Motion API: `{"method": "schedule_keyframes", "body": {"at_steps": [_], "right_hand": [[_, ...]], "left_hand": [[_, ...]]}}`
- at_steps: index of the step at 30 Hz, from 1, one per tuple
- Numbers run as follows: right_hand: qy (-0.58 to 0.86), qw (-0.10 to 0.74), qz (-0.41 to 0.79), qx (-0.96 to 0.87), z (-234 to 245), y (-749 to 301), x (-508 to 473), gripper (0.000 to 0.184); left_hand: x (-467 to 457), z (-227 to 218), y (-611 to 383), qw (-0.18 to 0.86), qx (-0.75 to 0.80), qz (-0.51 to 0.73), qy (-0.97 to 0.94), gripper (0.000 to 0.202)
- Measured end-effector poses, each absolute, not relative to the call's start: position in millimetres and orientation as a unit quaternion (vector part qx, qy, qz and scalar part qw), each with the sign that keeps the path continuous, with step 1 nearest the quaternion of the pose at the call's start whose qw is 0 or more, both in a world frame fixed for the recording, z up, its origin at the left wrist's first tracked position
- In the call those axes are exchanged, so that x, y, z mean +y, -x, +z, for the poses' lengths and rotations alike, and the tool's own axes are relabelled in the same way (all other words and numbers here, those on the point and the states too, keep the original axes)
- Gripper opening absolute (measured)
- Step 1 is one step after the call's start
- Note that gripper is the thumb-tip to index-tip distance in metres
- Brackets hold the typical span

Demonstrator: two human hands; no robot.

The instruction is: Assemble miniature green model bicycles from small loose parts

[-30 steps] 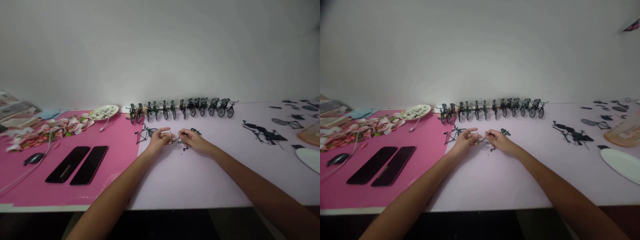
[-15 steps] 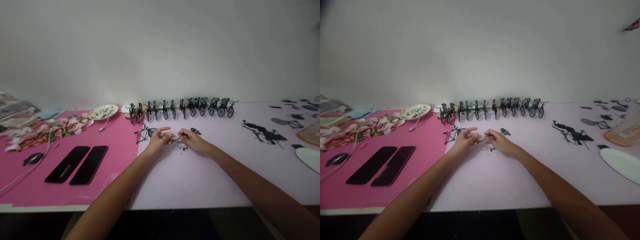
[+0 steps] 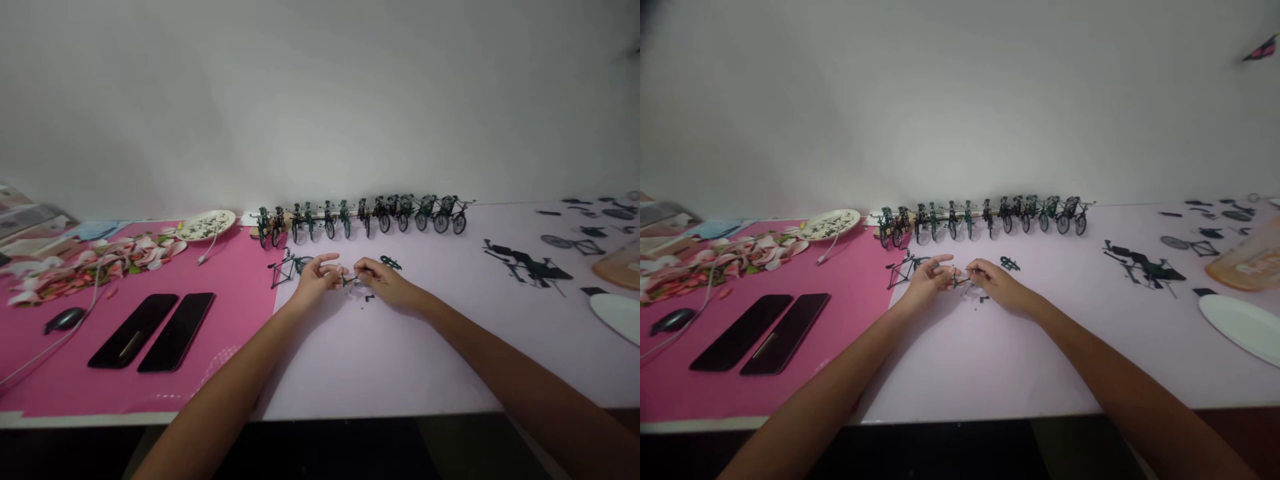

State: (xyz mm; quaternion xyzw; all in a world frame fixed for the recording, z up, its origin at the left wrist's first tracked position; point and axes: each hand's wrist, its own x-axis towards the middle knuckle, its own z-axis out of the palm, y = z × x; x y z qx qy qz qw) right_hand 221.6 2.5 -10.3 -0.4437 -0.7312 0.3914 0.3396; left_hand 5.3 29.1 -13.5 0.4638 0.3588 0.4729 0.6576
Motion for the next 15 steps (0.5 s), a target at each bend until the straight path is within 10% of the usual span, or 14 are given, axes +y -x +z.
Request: {"method": "schedule_keyframes", "body": {"at_steps": [15], "right_hand": [[0.445,0.343,0.391,-0.729,-4.5,-217.9,-2.6,0.028]], "left_hand": [[29.2,-12.5,-5.1,0.659,0.349,0.48,-0.463,0.07]]}}
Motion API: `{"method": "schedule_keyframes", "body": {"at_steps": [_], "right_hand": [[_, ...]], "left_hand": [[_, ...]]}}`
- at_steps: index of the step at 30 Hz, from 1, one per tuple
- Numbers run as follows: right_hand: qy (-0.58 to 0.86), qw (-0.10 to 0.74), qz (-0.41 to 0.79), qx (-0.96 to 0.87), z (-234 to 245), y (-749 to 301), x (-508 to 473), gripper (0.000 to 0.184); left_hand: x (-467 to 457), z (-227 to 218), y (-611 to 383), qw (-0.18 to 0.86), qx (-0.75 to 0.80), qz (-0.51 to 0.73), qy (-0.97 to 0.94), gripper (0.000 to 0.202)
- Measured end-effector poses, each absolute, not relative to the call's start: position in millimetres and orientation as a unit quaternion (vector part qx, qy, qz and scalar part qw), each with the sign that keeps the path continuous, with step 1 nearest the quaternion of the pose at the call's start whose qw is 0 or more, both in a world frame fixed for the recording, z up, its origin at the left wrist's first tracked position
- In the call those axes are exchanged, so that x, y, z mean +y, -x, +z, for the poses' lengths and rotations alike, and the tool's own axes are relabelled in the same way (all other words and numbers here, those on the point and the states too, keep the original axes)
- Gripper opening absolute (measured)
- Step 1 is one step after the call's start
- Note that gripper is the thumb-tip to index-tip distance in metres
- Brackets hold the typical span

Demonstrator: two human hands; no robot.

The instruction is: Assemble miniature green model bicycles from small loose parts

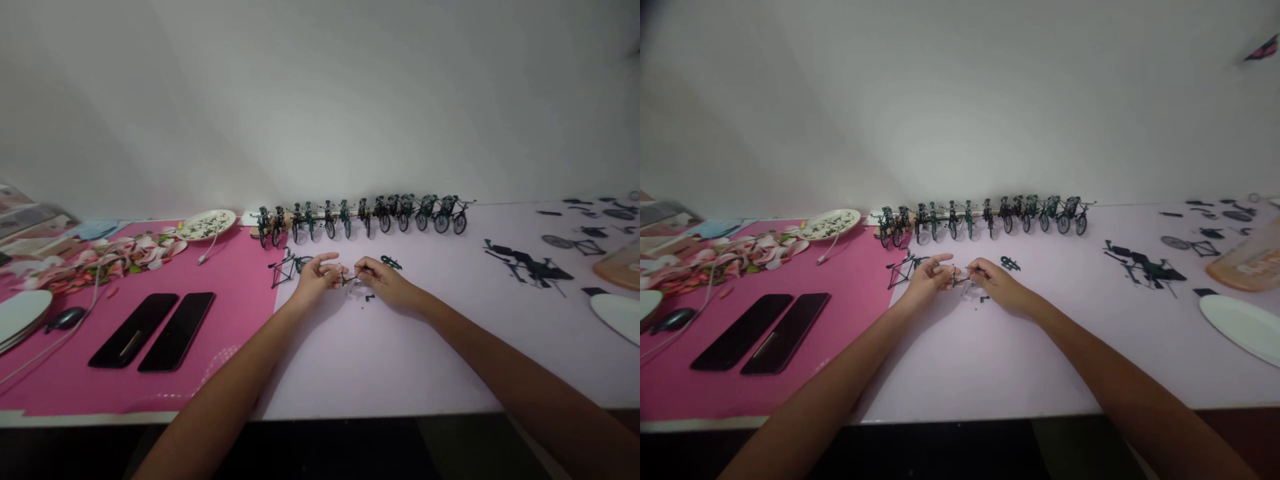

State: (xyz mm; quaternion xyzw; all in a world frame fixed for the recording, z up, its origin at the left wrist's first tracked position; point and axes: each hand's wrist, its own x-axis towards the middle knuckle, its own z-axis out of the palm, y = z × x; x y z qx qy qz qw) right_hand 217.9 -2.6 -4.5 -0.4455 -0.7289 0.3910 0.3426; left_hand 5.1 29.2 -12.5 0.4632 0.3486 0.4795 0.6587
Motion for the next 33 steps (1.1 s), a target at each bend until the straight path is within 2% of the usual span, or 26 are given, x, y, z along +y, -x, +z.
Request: {"method": "schedule_keyframes", "body": {"at_steps": [5,16,24,33], "right_hand": [[0.469,0.326,0.384,-0.725,-4.4,-218.7,-3.2,0.03],[0.477,0.316,0.375,-0.729,-0.5,-217.2,-8.4,0.031],[0.447,0.357,0.448,-0.687,-12.0,-219.9,5.1,0.036],[0.455,0.366,0.437,-0.684,-15.0,-220.6,8.2,0.041]], "left_hand": [[28.9,-12.5,-4.3,0.649,0.351,0.479,-0.476,0.065],[28.7,-13.4,-4.7,0.63,0.343,0.493,-0.492,0.072],[23.1,-8.4,-6.7,0.592,0.331,0.5,-0.538,0.062],[18.9,-6.1,-8.8,0.557,0.331,0.503,-0.572,0.05]]}}
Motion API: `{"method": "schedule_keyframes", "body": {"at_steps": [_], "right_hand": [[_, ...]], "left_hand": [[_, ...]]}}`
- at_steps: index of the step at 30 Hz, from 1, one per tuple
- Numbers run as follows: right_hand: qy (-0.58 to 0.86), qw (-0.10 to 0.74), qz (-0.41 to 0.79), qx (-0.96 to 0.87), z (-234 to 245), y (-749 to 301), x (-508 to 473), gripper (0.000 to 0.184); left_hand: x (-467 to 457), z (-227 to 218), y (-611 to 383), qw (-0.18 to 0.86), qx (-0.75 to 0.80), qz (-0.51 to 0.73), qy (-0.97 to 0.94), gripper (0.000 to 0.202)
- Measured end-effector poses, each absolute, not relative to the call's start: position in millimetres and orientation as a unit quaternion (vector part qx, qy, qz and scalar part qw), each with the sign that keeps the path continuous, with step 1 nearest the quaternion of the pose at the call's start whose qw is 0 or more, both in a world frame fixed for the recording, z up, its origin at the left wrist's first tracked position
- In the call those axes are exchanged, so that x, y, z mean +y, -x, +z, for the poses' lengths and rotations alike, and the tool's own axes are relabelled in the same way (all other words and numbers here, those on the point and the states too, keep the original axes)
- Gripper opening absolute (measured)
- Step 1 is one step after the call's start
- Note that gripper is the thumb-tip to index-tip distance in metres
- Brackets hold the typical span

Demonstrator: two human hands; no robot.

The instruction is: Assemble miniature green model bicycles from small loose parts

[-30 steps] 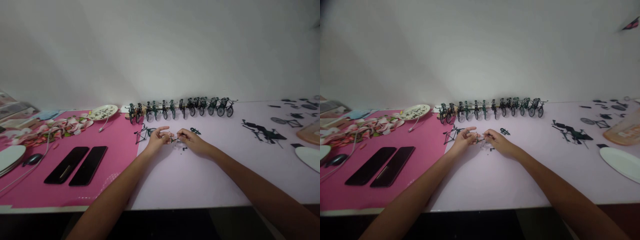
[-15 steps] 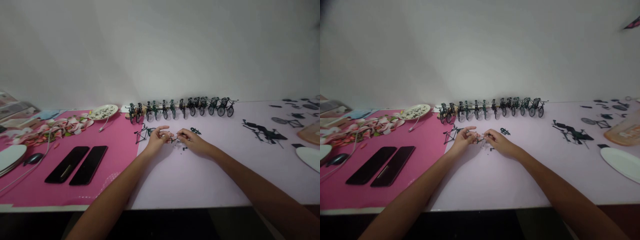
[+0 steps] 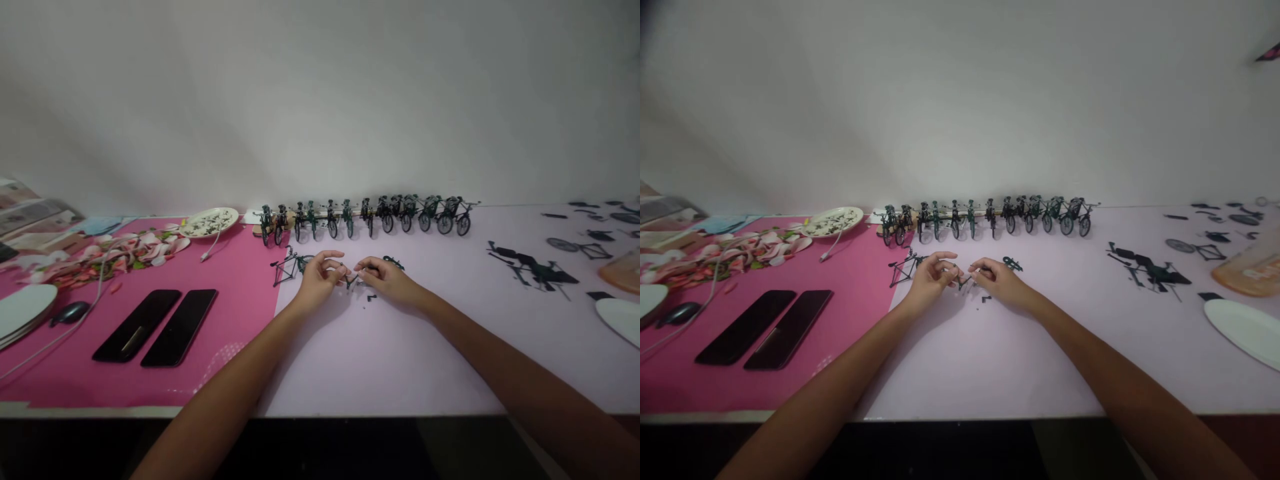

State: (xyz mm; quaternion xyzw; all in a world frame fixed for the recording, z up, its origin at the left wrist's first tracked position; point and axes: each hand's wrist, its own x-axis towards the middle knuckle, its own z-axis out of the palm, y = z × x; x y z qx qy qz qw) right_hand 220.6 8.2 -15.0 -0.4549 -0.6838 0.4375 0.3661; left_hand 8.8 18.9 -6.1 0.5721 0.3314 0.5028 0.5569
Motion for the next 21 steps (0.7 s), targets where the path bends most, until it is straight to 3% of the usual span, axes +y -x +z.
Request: {"method": "schedule_keyframes", "body": {"at_steps": [11,21], "right_hand": [[0.457,0.378,0.468,-0.655,-2.3,-217.2,6.3,0.046],[0.465,0.421,0.389,-0.674,-8.3,-213.3,4.1,0.043]], "left_hand": [[15.0,-1.2,-9.5,0.554,0.33,0.501,-0.577,0.05],[26.3,-8.4,-4.5,0.624,0.331,0.472,-0.528,0.064]]}}
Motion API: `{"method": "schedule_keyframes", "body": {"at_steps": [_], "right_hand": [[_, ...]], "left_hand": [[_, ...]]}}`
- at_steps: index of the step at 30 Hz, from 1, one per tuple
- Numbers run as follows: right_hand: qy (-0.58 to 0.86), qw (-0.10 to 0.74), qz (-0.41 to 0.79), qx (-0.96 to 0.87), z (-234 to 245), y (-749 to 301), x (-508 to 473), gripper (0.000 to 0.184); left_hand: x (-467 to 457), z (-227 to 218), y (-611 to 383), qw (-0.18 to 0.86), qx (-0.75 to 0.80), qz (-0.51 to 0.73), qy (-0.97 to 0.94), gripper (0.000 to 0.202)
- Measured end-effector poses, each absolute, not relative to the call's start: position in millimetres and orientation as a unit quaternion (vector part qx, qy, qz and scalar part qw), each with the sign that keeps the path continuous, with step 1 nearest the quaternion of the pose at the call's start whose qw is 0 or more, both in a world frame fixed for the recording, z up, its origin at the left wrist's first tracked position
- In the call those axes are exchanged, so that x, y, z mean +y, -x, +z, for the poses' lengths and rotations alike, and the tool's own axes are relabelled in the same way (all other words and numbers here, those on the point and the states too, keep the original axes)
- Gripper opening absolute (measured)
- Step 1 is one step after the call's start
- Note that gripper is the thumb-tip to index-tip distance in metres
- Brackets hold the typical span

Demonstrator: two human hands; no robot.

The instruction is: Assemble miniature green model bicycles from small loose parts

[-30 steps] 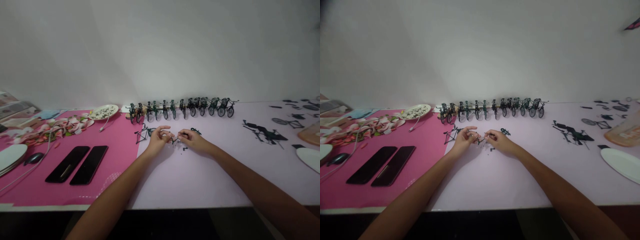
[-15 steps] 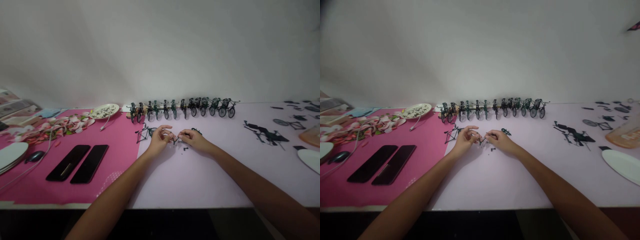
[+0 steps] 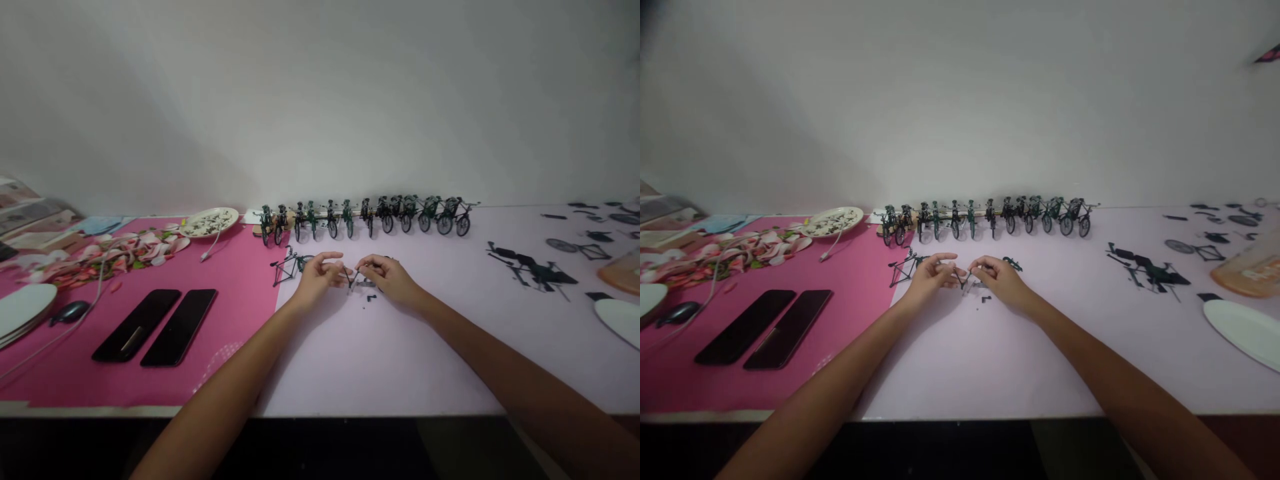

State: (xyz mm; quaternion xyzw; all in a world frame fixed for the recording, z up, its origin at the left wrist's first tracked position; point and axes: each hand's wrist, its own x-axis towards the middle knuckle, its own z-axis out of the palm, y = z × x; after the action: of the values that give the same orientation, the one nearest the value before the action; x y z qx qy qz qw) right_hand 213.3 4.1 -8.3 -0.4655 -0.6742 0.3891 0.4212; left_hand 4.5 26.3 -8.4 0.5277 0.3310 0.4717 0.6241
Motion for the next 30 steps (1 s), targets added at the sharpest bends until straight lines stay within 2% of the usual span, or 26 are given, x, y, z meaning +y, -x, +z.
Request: {"method": "schedule_keyframes", "body": {"at_steps": [7,15,23,30], "right_hand": [[0.464,0.409,0.342,-0.708,-10.6,-208.3,-2.1,0.028],[0.469,0.401,0.35,-0.705,-10.5,-207.1,-5.0,0.028],[0.432,0.456,0.352,-0.694,-11.2,-208.4,-6.8,0.024],[0.453,0.453,0.238,-0.73,-8.7,-208.0,-4.8,0.017]], "left_hand": [[20.6,-12.8,-10.4,0.644,0.305,0.432,-0.553,0.057],[22.1,-15.2,-8.3,0.623,0.312,0.436,-0.57,0.055],[24.2,-12.4,-8.1,0.603,0.324,0.477,-0.55,0.053],[24.2,-9.4,-8.6,0.598,0.333,0.508,-0.524,0.048]]}}
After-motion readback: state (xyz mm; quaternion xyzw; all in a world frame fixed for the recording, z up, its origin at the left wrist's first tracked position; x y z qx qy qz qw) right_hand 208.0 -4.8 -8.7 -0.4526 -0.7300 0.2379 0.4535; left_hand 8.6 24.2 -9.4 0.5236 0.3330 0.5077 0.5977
